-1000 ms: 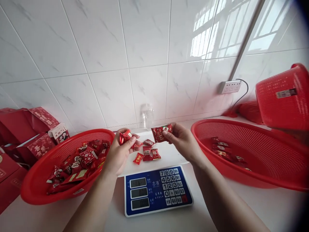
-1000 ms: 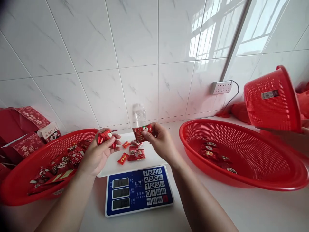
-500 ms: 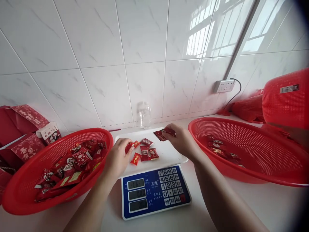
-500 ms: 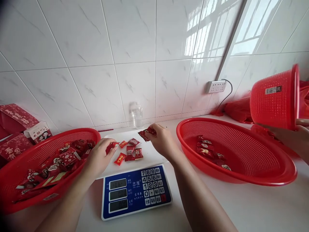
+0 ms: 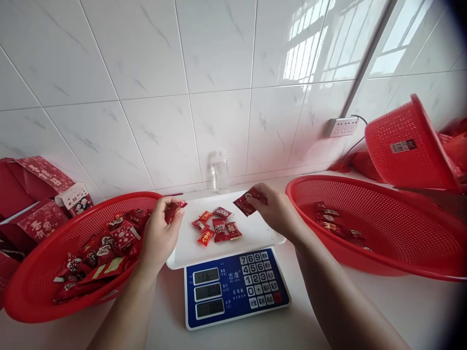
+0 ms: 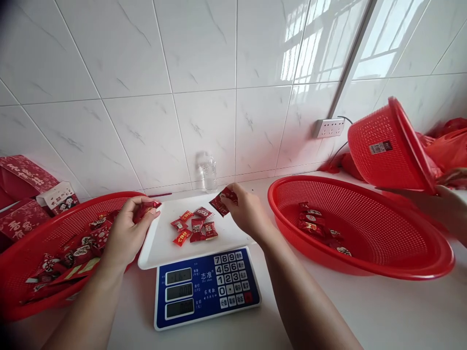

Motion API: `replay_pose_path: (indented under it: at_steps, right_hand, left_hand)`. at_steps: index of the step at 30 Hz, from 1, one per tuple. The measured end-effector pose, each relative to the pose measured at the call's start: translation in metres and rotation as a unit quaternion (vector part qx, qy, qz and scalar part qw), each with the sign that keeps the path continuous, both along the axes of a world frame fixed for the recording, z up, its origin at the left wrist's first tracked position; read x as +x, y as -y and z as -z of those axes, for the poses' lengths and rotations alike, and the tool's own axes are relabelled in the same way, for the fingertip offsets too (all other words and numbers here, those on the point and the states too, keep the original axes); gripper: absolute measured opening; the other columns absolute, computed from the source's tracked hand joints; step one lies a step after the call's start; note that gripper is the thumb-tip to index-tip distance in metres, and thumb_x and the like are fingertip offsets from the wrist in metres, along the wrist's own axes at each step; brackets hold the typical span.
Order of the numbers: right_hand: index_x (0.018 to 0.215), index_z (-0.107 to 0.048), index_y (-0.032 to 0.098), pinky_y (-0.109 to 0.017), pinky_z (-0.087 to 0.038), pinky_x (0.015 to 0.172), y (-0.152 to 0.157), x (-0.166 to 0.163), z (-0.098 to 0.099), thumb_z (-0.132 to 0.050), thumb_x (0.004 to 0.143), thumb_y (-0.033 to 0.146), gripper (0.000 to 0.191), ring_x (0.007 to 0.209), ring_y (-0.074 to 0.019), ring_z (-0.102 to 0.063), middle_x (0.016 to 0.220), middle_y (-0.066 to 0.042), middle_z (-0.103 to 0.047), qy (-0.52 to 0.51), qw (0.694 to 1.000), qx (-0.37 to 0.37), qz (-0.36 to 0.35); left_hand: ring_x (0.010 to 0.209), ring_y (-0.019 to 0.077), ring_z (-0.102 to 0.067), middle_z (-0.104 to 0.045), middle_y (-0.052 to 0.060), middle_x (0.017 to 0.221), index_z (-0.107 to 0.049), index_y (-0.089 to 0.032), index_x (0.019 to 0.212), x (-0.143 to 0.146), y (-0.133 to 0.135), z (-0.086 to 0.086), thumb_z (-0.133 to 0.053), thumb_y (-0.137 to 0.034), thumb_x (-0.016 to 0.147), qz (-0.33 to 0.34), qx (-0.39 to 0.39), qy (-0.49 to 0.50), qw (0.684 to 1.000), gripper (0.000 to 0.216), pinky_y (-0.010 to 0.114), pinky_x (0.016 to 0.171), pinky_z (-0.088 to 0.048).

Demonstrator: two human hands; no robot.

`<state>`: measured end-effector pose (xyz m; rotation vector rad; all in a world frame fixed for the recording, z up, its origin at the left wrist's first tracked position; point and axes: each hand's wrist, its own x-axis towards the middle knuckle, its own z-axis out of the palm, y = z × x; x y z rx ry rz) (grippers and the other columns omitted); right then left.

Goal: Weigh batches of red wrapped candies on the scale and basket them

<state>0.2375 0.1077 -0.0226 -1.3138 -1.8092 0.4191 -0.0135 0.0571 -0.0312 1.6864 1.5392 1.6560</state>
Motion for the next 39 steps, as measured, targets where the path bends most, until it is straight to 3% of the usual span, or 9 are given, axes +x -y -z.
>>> replay_pose_path:
  at_steps: [4, 7, 10, 14, 17, 25, 29, 34, 39]
  right_hand:
    - [0.091, -0.06, 0.021, -0.031, -0.047, 0.066, 0.0, -0.001, 0.0, -0.053, 0.083, 0.029, 0.013, 0.076, -0.02, -0.064, 0.085, -0.006, -0.072, -0.012, 1.0, -0.004, -0.006]
    - [0.096, -0.06, 0.022, -0.032, -0.047, 0.068, -0.002, -0.001, 0.003, -0.052, 0.085, 0.029, 0.015, 0.077, -0.0205, -0.065, 0.086, -0.005, -0.072, 0.005, 1.0, -0.008, -0.013]
    - [0.097, -0.061, 0.022, -0.031, -0.045, 0.065, -0.003, -0.001, 0.005, -0.052, 0.085, 0.027, 0.015, 0.076, -0.0208, -0.065, 0.086, -0.005, -0.072, 0.05, 0.999, -0.01, -0.017]
    - [0.098, -0.063, 0.022, -0.03, -0.045, 0.064, -0.004, 0.0, 0.007, -0.053, 0.086, 0.025, 0.016, 0.075, -0.0204, -0.065, 0.088, -0.006, -0.073, 0.083, 0.996, -0.012, -0.022]
    - [0.103, -0.065, 0.021, -0.031, -0.047, 0.066, -0.005, 0.0, 0.008, -0.053, 0.086, 0.024, 0.021, 0.079, -0.0215, -0.066, 0.093, -0.008, -0.073, 0.088, 0.996, -0.016, -0.026]
    - [0.134, -0.051, 0.016, -0.038, -0.05, 0.08, -0.014, -0.002, 0.02, -0.051, 0.086, 0.016, 0.047, 0.097, -0.0259, -0.066, 0.109, -0.014, -0.071, 0.118, 0.99, -0.067, -0.043]
    - [0.129, -0.057, 0.018, -0.043, -0.048, 0.089, -0.017, -0.003, 0.027, -0.053, 0.083, 0.012, 0.046, 0.108, -0.0294, -0.062, 0.121, -0.015, -0.066, 0.144, 0.985, -0.065, -0.069]
    - [0.13, -0.057, 0.02, -0.043, -0.044, 0.098, -0.015, -0.009, 0.029, -0.053, 0.085, 0.014, 0.046, 0.118, -0.0273, -0.057, 0.132, -0.012, -0.059, 0.16, 0.98, -0.056, -0.105]
    - [0.134, -0.054, 0.022, -0.045, -0.042, 0.103, -0.012, -0.011, 0.028, -0.053, 0.088, 0.022, 0.046, 0.126, -0.0285, -0.051, 0.142, -0.011, -0.051, 0.185, 0.972, -0.081, -0.121]
  left_hand:
    - [0.095, 0.0223, -0.064, -0.065, 0.005, 0.105, -0.056, -0.023, 0.107, -0.001, 0.001, 0.001, -0.06, -0.032, 0.083, 0.038, -0.028, 0.029, 0.998, 0.026, 0.036, 0.08, -0.056]
    - [0.098, 0.0241, -0.064, -0.067, 0.006, 0.106, -0.063, -0.024, 0.109, -0.003, -0.003, 0.009, -0.053, -0.019, 0.084, 0.043, -0.054, -0.145, 0.987, 0.027, 0.038, 0.087, -0.052]
    - [0.113, 0.0286, -0.056, -0.063, 0.009, 0.121, -0.07, -0.027, 0.11, -0.003, -0.006, 0.021, -0.042, -0.003, 0.079, 0.057, -0.075, -0.32, 0.943, 0.048, 0.043, 0.096, -0.044]
    - [0.116, 0.0298, -0.052, -0.057, 0.009, 0.133, -0.061, -0.033, 0.127, 0.001, -0.005, 0.031, -0.036, 0.005, 0.075, 0.065, -0.11, -0.419, 0.899, 0.069, 0.046, 0.095, -0.042]
    - [0.108, 0.0276, -0.054, -0.062, 0.009, 0.125, -0.065, -0.029, 0.121, 0.001, -0.005, 0.03, -0.036, 0.006, 0.075, 0.059, -0.12, -0.459, 0.879, 0.064, 0.041, 0.091, -0.043]
    - [0.094, 0.0294, -0.058, -0.071, 0.009, 0.092, -0.068, -0.025, 0.098, -0.001, -0.009, 0.025, -0.044, 0.0, 0.077, 0.021, -0.123, -0.451, 0.884, 0.04, 0.036, 0.076, -0.045]
    - [0.095, 0.0298, -0.058, -0.071, 0.008, 0.094, -0.066, -0.026, 0.096, -0.007, -0.012, 0.022, -0.048, -0.012, 0.082, -0.051, -0.083, -0.415, 0.905, 0.026, 0.035, 0.073, -0.045]
    - [0.096, 0.0292, -0.06, -0.07, 0.009, 0.098, -0.065, -0.024, 0.101, -0.01, -0.011, 0.016, -0.047, -0.033, 0.089, -0.066, -0.031, -0.318, 0.945, 0.023, 0.037, 0.077, -0.047]
    - [0.097, 0.0287, -0.06, -0.07, 0.009, 0.099, -0.065, -0.023, 0.1, -0.003, -0.006, 0.012, -0.047, -0.032, 0.089, -0.06, -0.024, -0.301, 0.951, 0.023, 0.037, 0.078, -0.048]
